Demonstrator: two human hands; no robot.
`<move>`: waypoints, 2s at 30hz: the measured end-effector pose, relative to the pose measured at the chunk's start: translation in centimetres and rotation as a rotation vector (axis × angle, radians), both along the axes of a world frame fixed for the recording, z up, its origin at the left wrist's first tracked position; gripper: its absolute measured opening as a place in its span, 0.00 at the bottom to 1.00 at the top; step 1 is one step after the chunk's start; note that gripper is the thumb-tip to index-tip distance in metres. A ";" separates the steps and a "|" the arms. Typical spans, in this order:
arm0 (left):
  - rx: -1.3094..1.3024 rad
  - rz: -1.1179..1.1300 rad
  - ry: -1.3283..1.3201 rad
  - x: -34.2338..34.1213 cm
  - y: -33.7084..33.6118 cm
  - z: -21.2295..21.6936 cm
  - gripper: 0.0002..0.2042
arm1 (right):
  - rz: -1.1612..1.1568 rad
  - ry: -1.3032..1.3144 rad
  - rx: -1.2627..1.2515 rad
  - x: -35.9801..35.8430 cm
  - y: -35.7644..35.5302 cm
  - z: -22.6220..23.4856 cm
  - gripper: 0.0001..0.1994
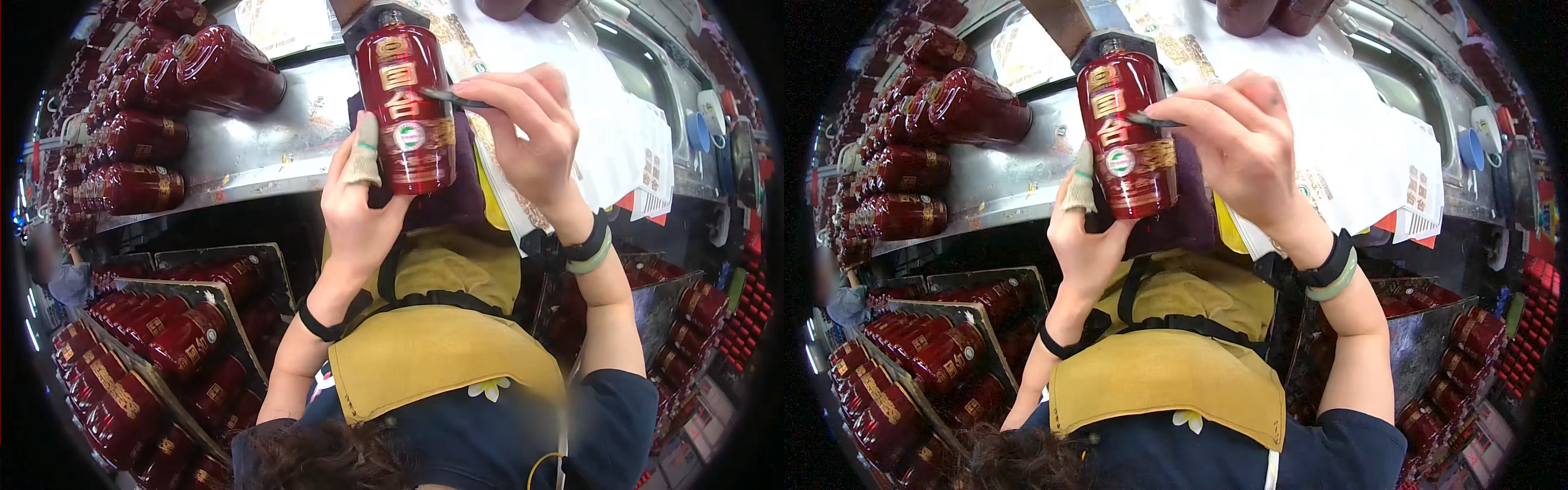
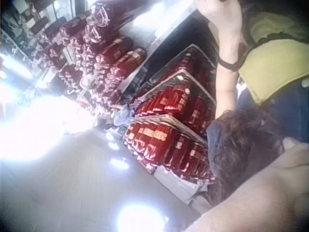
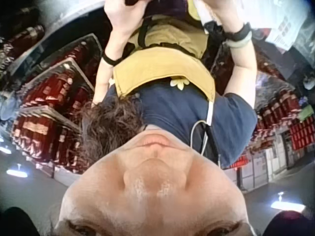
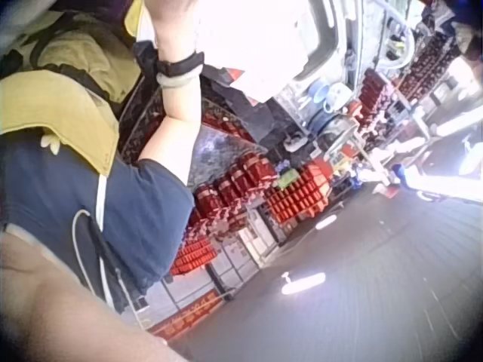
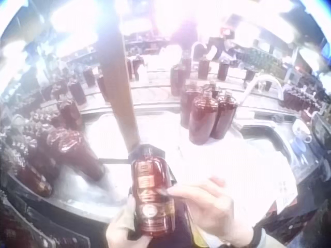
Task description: Applying decorative and brand labels to red liquor bottles by hand on an assembly line.
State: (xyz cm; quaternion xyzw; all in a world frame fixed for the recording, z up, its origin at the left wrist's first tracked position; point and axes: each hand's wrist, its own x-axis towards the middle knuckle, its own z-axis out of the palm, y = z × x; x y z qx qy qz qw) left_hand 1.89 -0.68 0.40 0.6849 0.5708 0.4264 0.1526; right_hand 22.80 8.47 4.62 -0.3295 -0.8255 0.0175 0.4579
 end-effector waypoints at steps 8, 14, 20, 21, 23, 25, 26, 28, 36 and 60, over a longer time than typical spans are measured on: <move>-0.055 0.033 0.027 -0.5 -0.1 -1.2 0.40 | 0.140 -0.067 -0.113 -1.4 -1.8 1.0 0.11; -0.105 0.045 -0.111 0.2 0.0 -1.2 0.40 | 0.382 -0.108 0.016 -0.6 -3.4 -0.3 0.13; 0.072 0.025 0.049 0.2 -0.4 -0.4 0.41 | 0.061 -0.156 0.174 0.0 0.0 0.5 0.14; 0.102 0.044 0.004 0.5 -0.4 0.2 0.40 | 0.148 -0.204 0.181 -0.1 -0.8 0.2 0.14; 0.143 0.062 -0.112 1.2 0.0 0.5 0.41 | 0.396 -0.194 0.117 -1.2 -3.1 0.9 0.14; 0.122 -0.031 0.010 0.1 -0.3 0.0 0.41 | 0.320 -0.271 0.057 -2.2 -2.3 1.9 0.13; 0.073 -0.034 -0.089 -0.1 -0.6 -0.5 0.40 | 0.217 -0.217 0.075 -2.4 -0.7 1.9 0.11; -0.108 -0.062 -0.301 -0.7 -0.9 -1.0 0.43 | -0.003 -0.161 0.294 -1.6 4.7 2.7 0.08; -0.032 -0.125 -0.064 -1.9 0.2 -0.3 0.43 | 0.193 -0.154 0.137 -0.5 3.3 0.9 0.11; -0.116 -0.209 -0.015 -2.3 0.4 -0.3 0.35 | 0.373 -0.190 -0.078 2.4 -4.6 -0.6 0.14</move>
